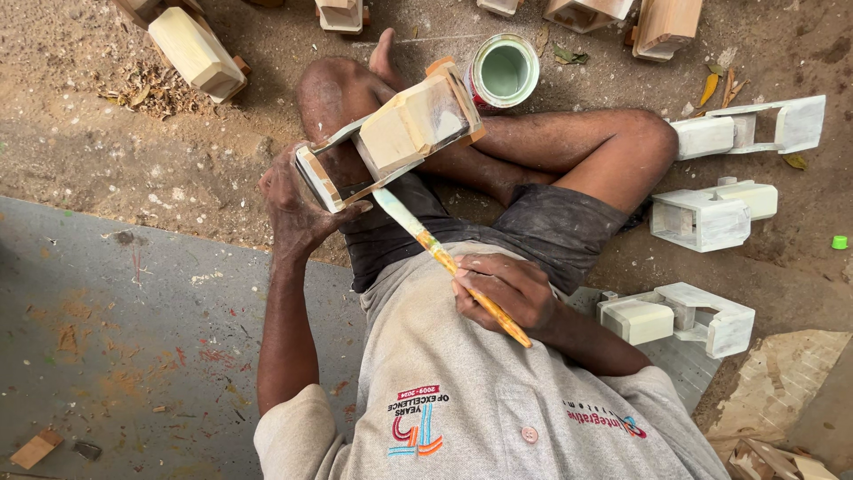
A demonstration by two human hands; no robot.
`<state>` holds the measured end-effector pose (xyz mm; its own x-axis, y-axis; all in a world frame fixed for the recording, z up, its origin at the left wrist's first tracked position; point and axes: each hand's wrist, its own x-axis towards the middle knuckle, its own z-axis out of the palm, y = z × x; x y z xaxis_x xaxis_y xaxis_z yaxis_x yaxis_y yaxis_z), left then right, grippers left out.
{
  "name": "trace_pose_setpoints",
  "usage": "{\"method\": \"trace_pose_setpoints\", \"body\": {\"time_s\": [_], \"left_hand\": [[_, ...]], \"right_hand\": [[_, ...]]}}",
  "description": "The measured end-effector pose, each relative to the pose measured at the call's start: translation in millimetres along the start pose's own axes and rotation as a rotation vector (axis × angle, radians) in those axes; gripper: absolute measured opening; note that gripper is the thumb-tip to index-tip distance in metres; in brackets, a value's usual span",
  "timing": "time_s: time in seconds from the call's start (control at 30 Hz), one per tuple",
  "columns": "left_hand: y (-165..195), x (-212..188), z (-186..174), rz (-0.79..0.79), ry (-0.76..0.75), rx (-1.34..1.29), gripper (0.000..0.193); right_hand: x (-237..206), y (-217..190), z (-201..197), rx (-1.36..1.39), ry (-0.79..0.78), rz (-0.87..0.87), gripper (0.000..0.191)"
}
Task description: The person sits on the floor and paints small wooden blocks white using a paintbrush. They hold the block in one hand and apply paint to the surfaces, occasionally dipping the brush into a paint can. The person rotates the block to cover different sides.
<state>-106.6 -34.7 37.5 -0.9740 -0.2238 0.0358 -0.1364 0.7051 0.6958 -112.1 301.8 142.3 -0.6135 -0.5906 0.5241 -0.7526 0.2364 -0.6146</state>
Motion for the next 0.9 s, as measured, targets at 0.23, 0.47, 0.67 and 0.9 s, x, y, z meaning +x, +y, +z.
{"method": "trace_pose_setpoints", "body": {"time_s": [0.23,0.47,0.67,0.9], "left_hand": [[-1.4,1.3,1.4,0.029,0.01,0.019,0.123],[-6.4,-0.8,3.7,0.018,-0.011,0.005,0.127],[-10.8,-0.1,4.9,0.071,0.003,0.022,0.127],[-5.6,1.5,1.9,0.073,0.035,0.034,0.127]], "right_hand": [[7.0,5.8,5.3,-0.102,0.042,-0.001,0.023],[4.8,1.6,3.1,-0.044,-0.04,-0.075,0.019],[10.6,3.6,4.7,-0.054,-0.066,-0.054,0.023],[19.1,-6.7,-17.5,-0.076,-0.168,-0.083,0.029]]}}
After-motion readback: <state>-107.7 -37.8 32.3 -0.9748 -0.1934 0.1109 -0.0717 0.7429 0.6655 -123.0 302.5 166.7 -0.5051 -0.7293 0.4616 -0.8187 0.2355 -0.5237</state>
